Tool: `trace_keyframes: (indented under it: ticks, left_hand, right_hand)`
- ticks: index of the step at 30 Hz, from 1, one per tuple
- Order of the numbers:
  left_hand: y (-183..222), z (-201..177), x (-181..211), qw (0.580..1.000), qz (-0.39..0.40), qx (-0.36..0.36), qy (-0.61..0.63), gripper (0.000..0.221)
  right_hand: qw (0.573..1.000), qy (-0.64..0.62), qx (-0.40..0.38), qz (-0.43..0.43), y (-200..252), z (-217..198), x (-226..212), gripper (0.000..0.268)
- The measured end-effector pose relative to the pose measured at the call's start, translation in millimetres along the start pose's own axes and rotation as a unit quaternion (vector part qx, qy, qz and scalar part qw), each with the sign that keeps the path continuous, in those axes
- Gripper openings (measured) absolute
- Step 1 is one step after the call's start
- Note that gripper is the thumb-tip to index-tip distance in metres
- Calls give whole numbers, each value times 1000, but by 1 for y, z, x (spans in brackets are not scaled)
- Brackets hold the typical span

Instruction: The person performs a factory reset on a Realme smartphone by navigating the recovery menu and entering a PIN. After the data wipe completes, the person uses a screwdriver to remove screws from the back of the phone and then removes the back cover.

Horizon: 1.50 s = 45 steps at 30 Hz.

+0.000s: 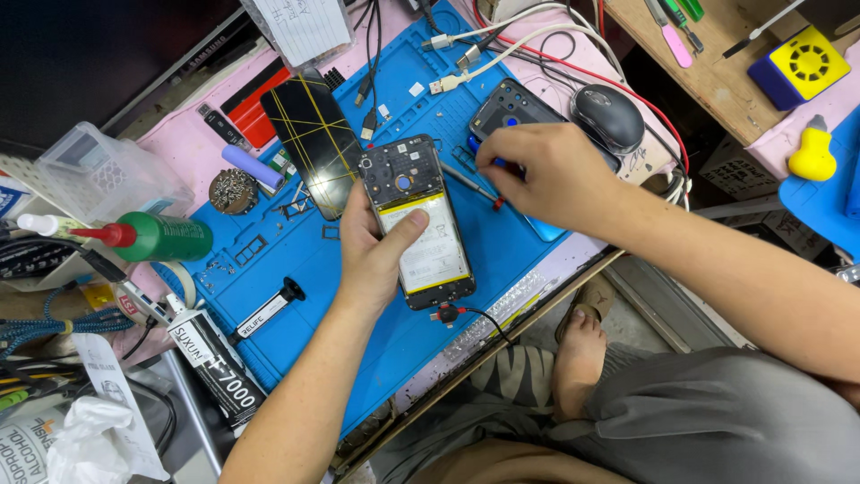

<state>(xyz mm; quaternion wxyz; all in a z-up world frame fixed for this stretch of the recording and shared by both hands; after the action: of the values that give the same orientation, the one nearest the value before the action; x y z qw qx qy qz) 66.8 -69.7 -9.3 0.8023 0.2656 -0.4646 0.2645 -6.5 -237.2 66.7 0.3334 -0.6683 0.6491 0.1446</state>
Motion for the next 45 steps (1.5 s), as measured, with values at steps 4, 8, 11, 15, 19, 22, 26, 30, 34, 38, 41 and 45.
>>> trace_keyframes:
  ticks: [4,8,11,15,19,22,26,30,34,38,41,45]
  left_hand:
    - [0,6,0,1000,4,-26,-5,50]
    - [-2,7,-2,999,0,-42,-2,50]
    - [-2,7,-4,999,4,-43,-4,52]
    - [-2,7,-4,998,10,-54,-5,51]
    - [1,13,-2,994,30,-82,-59,54]
    - [5,21,-5,989,37,-103,-103,57]
    - [8,20,-5,990,41,-93,-99,54]
    - [5,11,-3,995,45,-66,-59,52]
    - [2,5,-3,997,34,-44,-47,51]
    - [5,11,-1,995,48,-67,-58,52]
    - [9,15,1,991,71,-81,-76,52]
    - [9,17,1,990,69,-84,-87,52]
  right_hand:
    - [892,-379,-76,233,19,42,16,22]
    - [875,-384,-170,239,37,73,-3,23]
    - [858,-405,-200,245,47,85,-8,21]
    - [849,-425,-188,253,50,88,-4,18]
    - [860,-424,-173,225,51,84,-3,15]
    - [867,-415,-161,224,53,80,1,13]
    - [862,-427,-170,216,54,80,-1,14]
    - [850,-421,-205,241,60,87,-5,15]
    - [831,-447,-211,254,65,92,-8,17]
    - [831,-448,-205,258,68,96,-1,17]
    - [836,-436,-207,262,71,99,4,16]
    - [836,-434,-206,265,75,102,6,18]
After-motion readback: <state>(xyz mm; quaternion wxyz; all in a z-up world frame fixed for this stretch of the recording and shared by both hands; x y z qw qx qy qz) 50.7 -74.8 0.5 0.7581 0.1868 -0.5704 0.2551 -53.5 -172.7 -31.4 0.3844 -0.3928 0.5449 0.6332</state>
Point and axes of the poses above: each hand's wrist, its own y-axis away from the middle knuckle, its own z-axis out of the palm, x = y × z, the point moved 10 cm from there along -y, towards the middle knuckle, and after that the axes turned 5 degrees about -z, right-handed, at the moved point
